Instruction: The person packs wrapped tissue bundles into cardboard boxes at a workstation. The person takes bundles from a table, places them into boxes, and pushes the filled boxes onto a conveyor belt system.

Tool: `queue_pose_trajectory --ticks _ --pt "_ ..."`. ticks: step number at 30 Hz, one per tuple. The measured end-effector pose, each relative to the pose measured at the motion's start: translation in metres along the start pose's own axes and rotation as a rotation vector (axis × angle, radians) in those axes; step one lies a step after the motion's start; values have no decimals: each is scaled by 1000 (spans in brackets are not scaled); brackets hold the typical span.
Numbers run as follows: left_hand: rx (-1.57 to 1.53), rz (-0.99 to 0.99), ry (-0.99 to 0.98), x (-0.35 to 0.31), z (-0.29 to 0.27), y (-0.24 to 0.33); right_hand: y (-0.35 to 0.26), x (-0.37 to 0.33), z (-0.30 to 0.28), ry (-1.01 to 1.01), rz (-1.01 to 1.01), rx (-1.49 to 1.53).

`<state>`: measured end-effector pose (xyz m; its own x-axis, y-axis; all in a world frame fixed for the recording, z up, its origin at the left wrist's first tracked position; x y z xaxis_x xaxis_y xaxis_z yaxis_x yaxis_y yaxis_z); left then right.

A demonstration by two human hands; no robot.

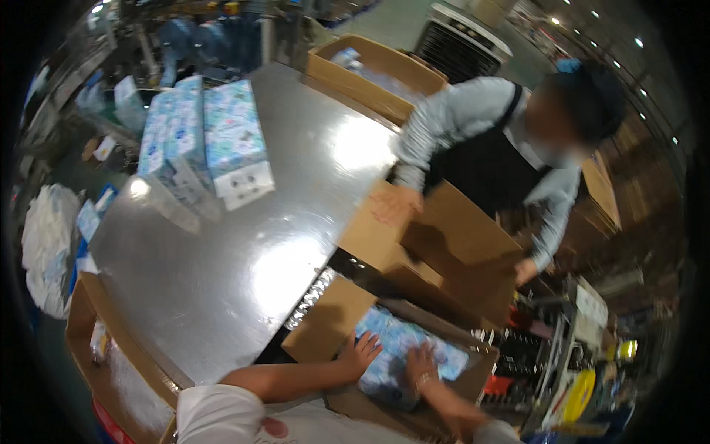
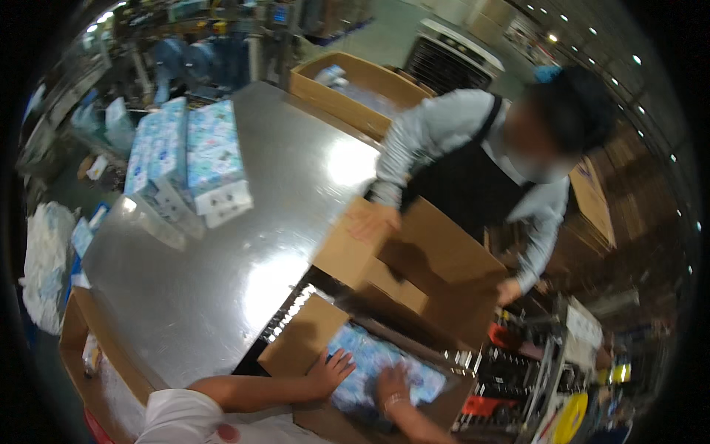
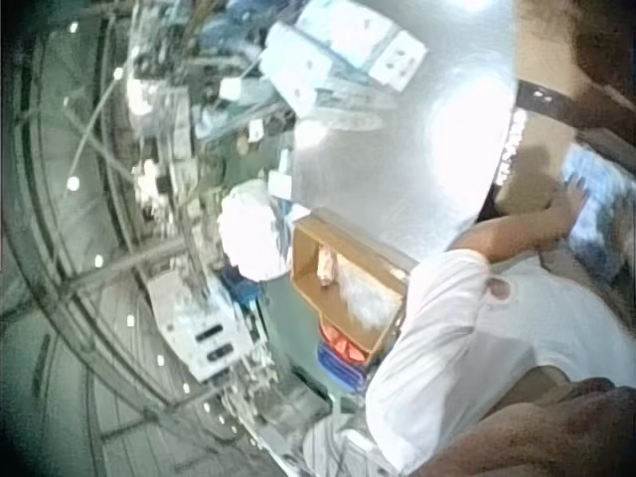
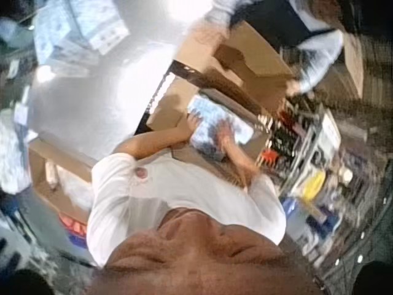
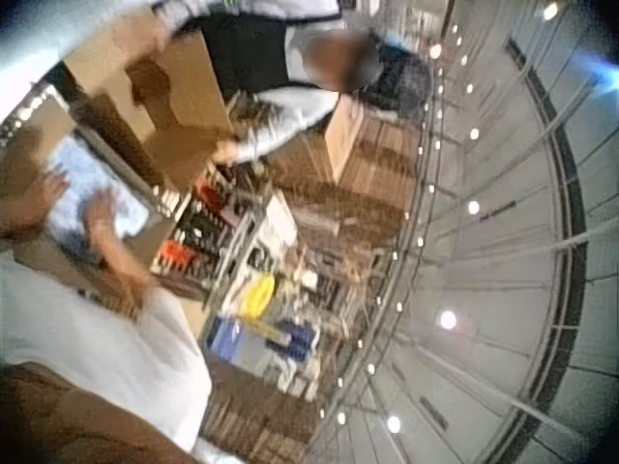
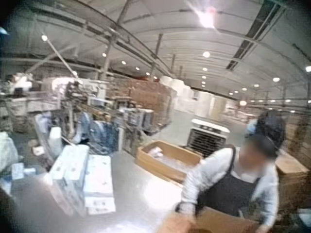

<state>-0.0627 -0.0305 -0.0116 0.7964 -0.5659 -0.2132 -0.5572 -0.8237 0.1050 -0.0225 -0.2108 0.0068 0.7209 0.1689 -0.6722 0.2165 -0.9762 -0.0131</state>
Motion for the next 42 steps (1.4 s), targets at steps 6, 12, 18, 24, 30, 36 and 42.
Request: queue_pose_trajectory --ticks 6,12,18,24,30,36,42 --pt "6 131 -434 47 42 -18 62 47 121 168 36 -285" --pt "-1012 159 -34 11 -21 -117 -69 59 -7 -111 -270 515" --pt "-235 -990 797 -156 -149 -390 -272 84 -168 46 -845 753" --pt "-531 -1558 648 -275 -96 -561 -525 211 -291 104 -985 942" --pt "-1073 -1236 808 -284 -62 -556 -594 242 -309 62 -754 850" --pt "-1660 -997 594 -299 -107 -335 -407 163 -229 -466 -653 739" --pt "-2057 -1098 873 -261 -27 -263 -394 121 -177 -835 -511 1104"
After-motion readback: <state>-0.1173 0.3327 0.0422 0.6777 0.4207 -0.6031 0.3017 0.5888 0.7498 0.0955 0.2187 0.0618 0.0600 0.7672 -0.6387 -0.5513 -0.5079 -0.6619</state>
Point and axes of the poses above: each hand's wrist, its own x-axis towards the middle knuckle, its own z-axis out of the palm, y = z × x, the point moved 3 cm from there along x, towards the middle knuckle, and after that the axes turned 7 degrees about x, right-handed, at the moved point
